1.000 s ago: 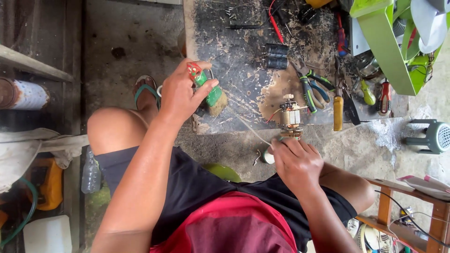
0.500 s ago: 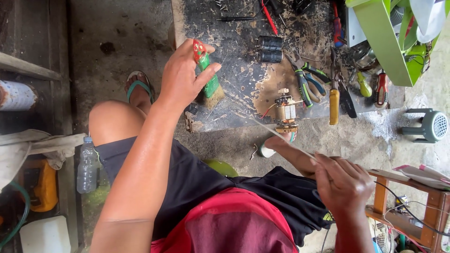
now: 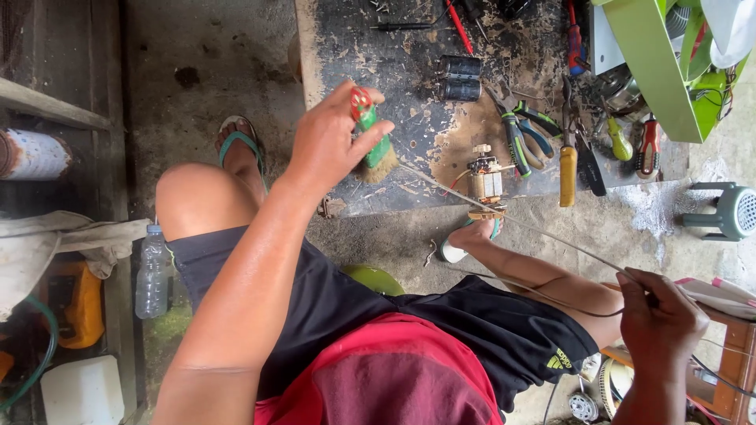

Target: Repairing an electric motor by cleaning components with a brush and stripping/twisting wires for connection.

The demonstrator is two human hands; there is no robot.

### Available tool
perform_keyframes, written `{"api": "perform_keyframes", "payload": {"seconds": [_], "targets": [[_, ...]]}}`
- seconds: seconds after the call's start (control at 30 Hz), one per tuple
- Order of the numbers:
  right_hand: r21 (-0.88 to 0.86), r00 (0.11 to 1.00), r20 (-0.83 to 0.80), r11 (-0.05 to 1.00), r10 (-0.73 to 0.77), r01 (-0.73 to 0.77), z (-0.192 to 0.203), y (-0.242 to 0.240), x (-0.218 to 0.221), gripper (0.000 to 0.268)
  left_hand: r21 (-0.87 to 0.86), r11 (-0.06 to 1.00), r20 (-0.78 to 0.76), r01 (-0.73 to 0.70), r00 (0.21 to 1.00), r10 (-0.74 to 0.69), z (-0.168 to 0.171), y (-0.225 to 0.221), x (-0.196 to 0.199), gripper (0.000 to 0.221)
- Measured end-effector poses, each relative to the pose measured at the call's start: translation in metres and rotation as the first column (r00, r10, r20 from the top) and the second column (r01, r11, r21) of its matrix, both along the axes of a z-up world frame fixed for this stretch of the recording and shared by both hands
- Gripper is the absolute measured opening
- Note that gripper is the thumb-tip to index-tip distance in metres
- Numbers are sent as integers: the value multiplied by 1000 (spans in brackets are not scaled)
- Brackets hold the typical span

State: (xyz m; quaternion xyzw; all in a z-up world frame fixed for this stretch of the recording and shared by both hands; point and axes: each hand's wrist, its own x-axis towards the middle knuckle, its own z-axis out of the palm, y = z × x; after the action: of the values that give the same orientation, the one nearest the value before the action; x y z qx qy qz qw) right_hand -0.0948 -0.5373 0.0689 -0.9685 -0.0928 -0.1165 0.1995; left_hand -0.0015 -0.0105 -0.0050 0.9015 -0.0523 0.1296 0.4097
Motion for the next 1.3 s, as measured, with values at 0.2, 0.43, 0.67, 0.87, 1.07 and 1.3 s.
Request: {"api": "perform_keyframes", "payload": {"seconds": [0.2, 0.43, 0.67, 0.87, 1.07, 1.3], "targets": [[-144, 993, 11, 983, -115, 115, -34, 5, -2, 6, -83, 996, 31, 24, 999, -22, 4, -9, -5, 43], [-700, 878, -366, 713, -310, -40, 4, 101, 0, 44, -105, 994, 40, 41, 999, -37, 5, -18, -13, 39], [-362, 599, -800, 827, -39, -429, 11, 167, 2, 108, 351, 931, 282, 96, 938, -203, -9, -51, -48, 41], [171, 406, -846, 897, 346, -407, 16, 223, 15, 89, 480, 870, 347, 116, 885, -310, -13, -80, -67, 24], [184, 941, -254, 966, 224, -180, -94, 280, 44, 65, 434, 901, 434, -10, 879, -200, -41, -87, -62, 37], [-29, 976, -140, 984, 167, -173, -155, 283, 74, 39, 248, 961, 294, 123, 936, -196, -36, -74, -47, 37]]}}
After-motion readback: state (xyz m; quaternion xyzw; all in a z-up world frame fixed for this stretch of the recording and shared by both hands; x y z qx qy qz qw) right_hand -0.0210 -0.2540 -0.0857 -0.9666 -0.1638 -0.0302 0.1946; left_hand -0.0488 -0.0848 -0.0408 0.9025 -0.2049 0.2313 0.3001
